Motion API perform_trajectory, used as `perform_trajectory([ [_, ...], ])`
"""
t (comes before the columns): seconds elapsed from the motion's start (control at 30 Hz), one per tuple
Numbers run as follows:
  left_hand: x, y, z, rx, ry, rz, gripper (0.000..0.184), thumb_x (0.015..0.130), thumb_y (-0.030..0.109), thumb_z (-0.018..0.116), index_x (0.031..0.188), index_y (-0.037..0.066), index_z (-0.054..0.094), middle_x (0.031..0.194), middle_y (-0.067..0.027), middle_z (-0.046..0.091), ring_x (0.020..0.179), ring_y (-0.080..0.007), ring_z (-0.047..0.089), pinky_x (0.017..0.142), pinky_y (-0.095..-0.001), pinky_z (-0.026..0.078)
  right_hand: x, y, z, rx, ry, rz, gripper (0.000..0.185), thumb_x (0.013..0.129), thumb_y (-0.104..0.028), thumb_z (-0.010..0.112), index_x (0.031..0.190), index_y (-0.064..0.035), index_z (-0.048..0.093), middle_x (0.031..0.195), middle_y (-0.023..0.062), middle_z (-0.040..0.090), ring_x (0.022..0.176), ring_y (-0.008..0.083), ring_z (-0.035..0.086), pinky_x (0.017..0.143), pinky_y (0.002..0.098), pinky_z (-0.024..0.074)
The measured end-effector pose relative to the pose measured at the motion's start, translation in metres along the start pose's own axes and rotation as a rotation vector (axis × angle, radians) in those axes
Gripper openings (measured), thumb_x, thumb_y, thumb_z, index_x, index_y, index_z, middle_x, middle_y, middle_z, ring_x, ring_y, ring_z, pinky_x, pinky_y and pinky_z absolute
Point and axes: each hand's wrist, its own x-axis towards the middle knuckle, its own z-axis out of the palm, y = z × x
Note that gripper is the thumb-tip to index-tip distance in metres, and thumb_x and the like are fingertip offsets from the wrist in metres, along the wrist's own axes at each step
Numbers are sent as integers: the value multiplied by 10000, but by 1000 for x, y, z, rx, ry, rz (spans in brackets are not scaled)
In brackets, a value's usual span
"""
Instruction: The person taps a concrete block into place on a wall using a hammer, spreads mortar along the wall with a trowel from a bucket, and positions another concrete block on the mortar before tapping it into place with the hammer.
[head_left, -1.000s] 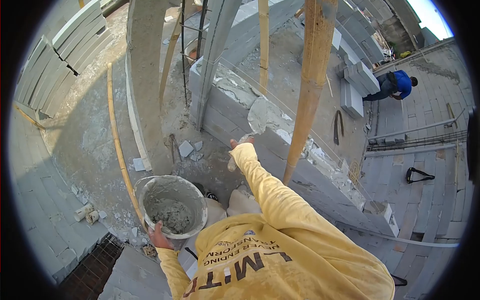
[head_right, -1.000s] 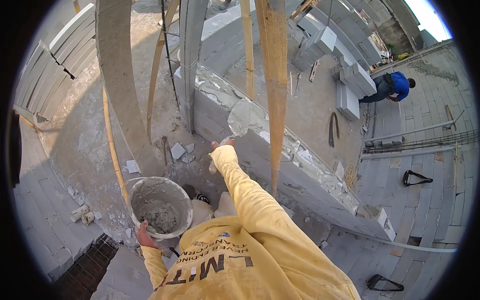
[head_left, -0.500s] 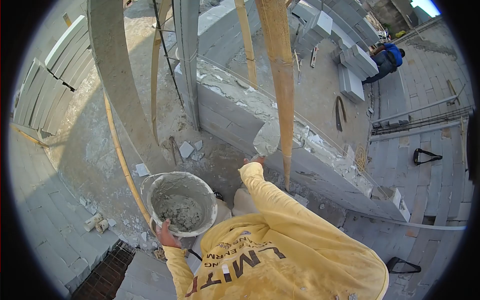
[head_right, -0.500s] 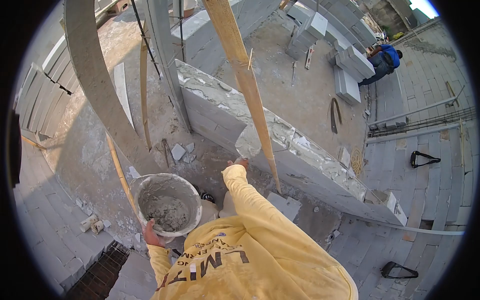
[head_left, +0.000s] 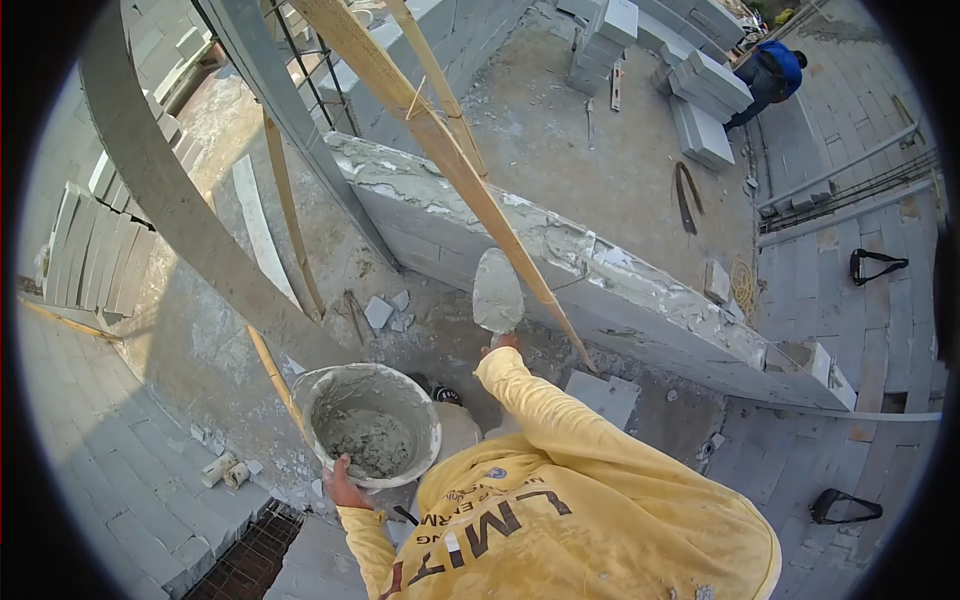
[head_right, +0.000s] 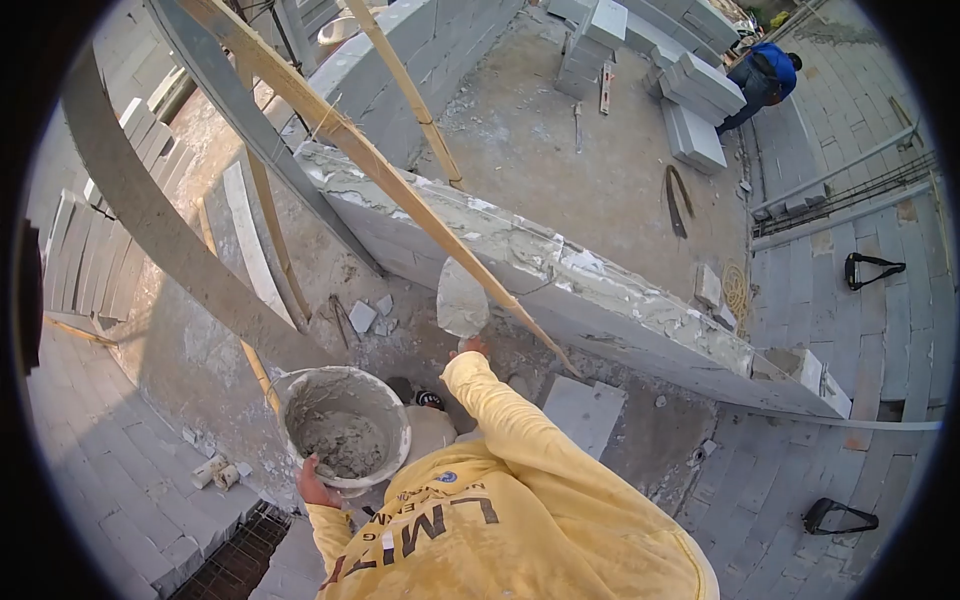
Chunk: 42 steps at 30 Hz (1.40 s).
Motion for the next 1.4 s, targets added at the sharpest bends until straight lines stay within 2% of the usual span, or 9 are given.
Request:
perform_trajectory([
  [0.1, -23, -8, 11, 26, 20, 9, 386, 831, 63, 611, 1211, 14, 560, 1100, -75, 614, 986, -214, 595, 878, -374, 496, -47, -21, -54, -584, -271, -165, 656, 767, -341, 752, 1319, -94, 498, 1308, 193, 566, 1199, 342, 567, 955, 437, 509],
  [0.27, -46, -47, 33, 160, 33, 206, 325, 805, 102, 652, 1092, -2, 541, 1006, -94, 620, 909, -239, 625, 821, -396, 528, -122, 4, -144, -331, -357, -619, 671, 782, -377, 692, 1353, -83, 498, 1176, 228, 641, 1102, 403, 621, 944, 454, 503],
  [0.33, -69, -61, 56, 217, 7, 258, 308, 804, 98, 648, 1077, -7, 552, 996, -91, 624, 895, -223, 620, 817, -376, 520, -143, -67, -218, -516, -799, -505, 680, 789, -395, 687, 1375, -111, 494, 1115, 222, 671, 1055, 406, 641, 920, 457, 505],
  [0.43, -108, -67, 94, 426, -59, 330, 288, 800, 92, 641, 1059, -16, 574, 980, -92, 636, 869, -202, 615, 809, -348, 510, -156, -84, -236, -727, -1012, -715, 555, 823, -389, 670, 1302, -125, 577, 1109, 187, 689, 1049, 379, 653, 904, 451, 513],
  [0.6, -178, -92, 170, 385, -304, 211, 336, 806, 92, 599, 1106, -59, 591, 1003, -116, 649, 893, -184, 611, 830, -322, 496, -180, -46, -226, -742, -1040, -1004, 328, 879, -378, 636, 1069, -141, 758, 1062, 96, 733, 1018, 334, 679, 875, 441, 528],
  [0.87, -172, -148, 182, 397, -368, -3, 461, 826, 118, 616, 1245, -42, 509, 1151, -172, 610, 983, -274, 637, 869, -395, 526, -157, -13, -315, -776, -1079, -1271, 308, 822, -324, 644, 1029, -126, 756, 1005, 95, 744, 932, 328, 694, 782, 480, 533],
  [1.07, -162, -167, 164, 411, -378, -97, 429, 871, 103, 630, 1253, -24, 482, 1152, -158, 606, 1016, -268, 634, 859, -412, 543, -164, 49, -330, 79, -1307, -168, 351, 904, -413, 633, 861, -73, 710, 767, 70, 682, 691, 215, 651, 597, 385, 521],
  [1.23, -177, -183, 165, 318, -466, -138, 342, 883, 87, 601, 1207, 3, 530, 1140, -132, 631, 992, -266, 657, 868, -420, 563, -160, 99, -309, 534, -1359, 73, 320, 905, -379, 672, 1068, -104, 658, 741, 58, 639, 616, 194, 624, 546, 329, 508],
  [1.4, -114, -230, 116, 446, -378, -133, 379, 847, 96, 667, 1195, -7, 559, 1072, -94, 652, 938, -214, 648, 828, -364, 540, -164, 104, -307, 255, -1219, 196, 486, 917, -311, 673, 1354, -155, 527, 768, 25, 569, 587, 150, 560, 538, 312, 495],
])
